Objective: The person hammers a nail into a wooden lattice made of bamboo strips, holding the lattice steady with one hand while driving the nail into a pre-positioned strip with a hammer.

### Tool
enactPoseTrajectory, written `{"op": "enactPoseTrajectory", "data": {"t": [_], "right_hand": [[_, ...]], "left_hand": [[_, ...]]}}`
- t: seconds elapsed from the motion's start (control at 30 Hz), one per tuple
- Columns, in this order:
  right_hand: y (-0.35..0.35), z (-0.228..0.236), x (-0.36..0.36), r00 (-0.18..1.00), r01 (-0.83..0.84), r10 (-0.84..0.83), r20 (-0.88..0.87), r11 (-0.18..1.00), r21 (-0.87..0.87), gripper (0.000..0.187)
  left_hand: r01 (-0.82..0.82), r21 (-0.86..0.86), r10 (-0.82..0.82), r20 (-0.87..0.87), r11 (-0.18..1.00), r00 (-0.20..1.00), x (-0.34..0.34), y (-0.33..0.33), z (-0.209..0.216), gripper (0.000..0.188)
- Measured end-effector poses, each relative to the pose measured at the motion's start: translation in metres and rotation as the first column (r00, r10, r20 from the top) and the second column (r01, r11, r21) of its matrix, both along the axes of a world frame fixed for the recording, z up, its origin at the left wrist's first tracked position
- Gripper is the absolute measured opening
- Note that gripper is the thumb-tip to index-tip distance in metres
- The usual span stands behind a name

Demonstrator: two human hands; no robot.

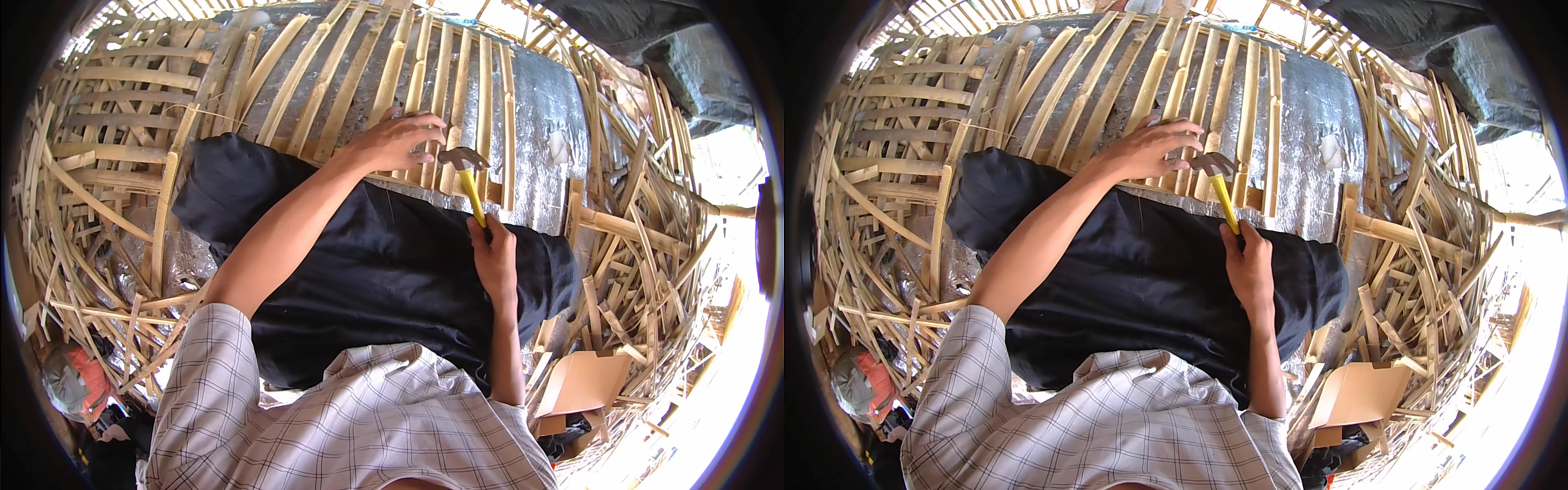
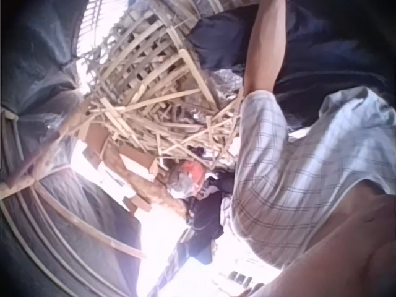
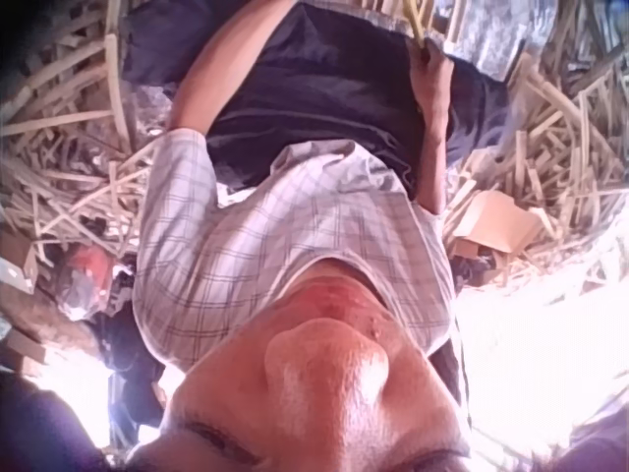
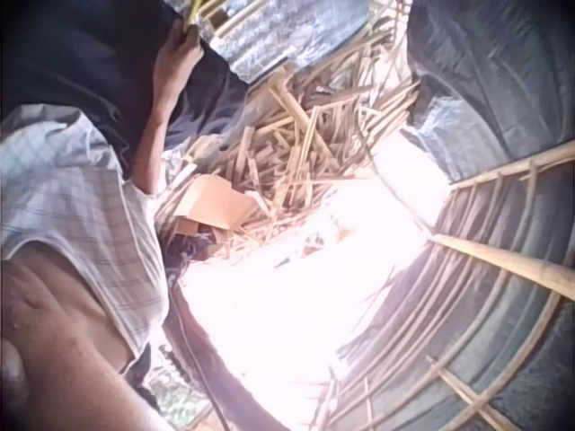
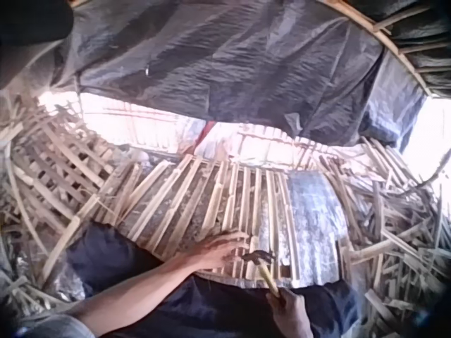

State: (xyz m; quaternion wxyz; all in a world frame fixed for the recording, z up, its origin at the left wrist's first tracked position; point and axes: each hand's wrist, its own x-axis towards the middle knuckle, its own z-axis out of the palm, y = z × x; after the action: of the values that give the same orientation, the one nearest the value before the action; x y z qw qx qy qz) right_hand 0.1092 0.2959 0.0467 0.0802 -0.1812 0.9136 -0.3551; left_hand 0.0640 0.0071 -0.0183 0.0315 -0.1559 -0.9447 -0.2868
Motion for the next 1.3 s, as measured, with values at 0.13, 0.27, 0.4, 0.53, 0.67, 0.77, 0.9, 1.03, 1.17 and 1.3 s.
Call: {"op": "enactPoseTrajectory", "data": {"t": [0.13, 0.27, 0.4, 0.53, 0.67, 0.77, 0.9, 1.03, 1.17, 1.3], "right_hand": [[-0.003, 0.024, -0.006, 0.995, -0.077, 0.077, -0.064, 0.997, 0.004, 0.027], [-0.001, 0.040, -0.013, 0.998, -0.058, 0.057, 0.012, 0.996, 0.073, 0.025], [-0.003, 0.047, -0.013, 0.979, -0.175, 0.197, -0.060, 0.950, 0.259, 0.023], [-0.009, 0.066, -0.011, 0.992, -0.122, 0.114, 0.047, 0.948, 0.295, 0.024], [-0.015, 0.074, -0.012, 0.991, -0.033, 0.002, 0.133, 0.973, 0.228, 0.026], [-0.011, 0.049, -0.010, 0.939, -0.166, 0.233, -0.251, 0.951, 0.261, 0.026], [-0.014, 0.070, -0.010, 0.971, -0.198, 0.234, -0.042, 0.893, 0.404, 0.025], [-0.022, 0.077, -0.008, 0.993, -0.114, 0.103, 0.053, 0.953, 0.279, 0.026], [-0.010, 0.061, -0.011, 0.966, -0.187, 0.239, -0.101, 0.910, 0.370, 0.026], [-0.012, 0.074, -0.013, 0.971, -0.181, 0.228, -0.071, 0.896, 0.405, 0.026]], "left_hand": [[-0.047, 0.004, 0.047, 0.051, 0.999, 0.998, 0.000, -0.003, -0.002, 0.047], [-0.033, -0.025, 0.037, 0.155, 0.999, 0.987, -0.002, 0.002, 0.018, 0.049], [-0.019, -0.048, 0.027, 0.182, 0.999, 0.983, -0.003, -0.001, 0.021, 0.041], [-0.054, -0.001, 0.054, 0.156, 0.999, 0.986, -0.004, 0.001, 0.016, 0.032], [-0.066, 0.045, 0.059, 0.135, 0.997, 0.989, -0.005, 0.000, 0.012, 0.028], [-0.062, 0.071, 0.053, 0.114, 0.996, 0.992, -0.004, -0.002, 0.011, 0.028], [-0.043, 0.138, 0.025, 0.132, 0.989, 0.991, -0.007, -0.003, 0.006, 0.027], [-0.033, 0.134, 0.018, 0.111, 0.990, 0.994, -0.006, -0.003, 0.007, 0.030], [-0.057, 0.233, 0.019, 0.161, 0.971, 0.987, -0.007, -0.004, -0.003, 0.034], [-0.065, 0.209, 0.038, 0.128, 0.976, 0.991, -0.010, -0.003, -0.012, 0.049]]}}
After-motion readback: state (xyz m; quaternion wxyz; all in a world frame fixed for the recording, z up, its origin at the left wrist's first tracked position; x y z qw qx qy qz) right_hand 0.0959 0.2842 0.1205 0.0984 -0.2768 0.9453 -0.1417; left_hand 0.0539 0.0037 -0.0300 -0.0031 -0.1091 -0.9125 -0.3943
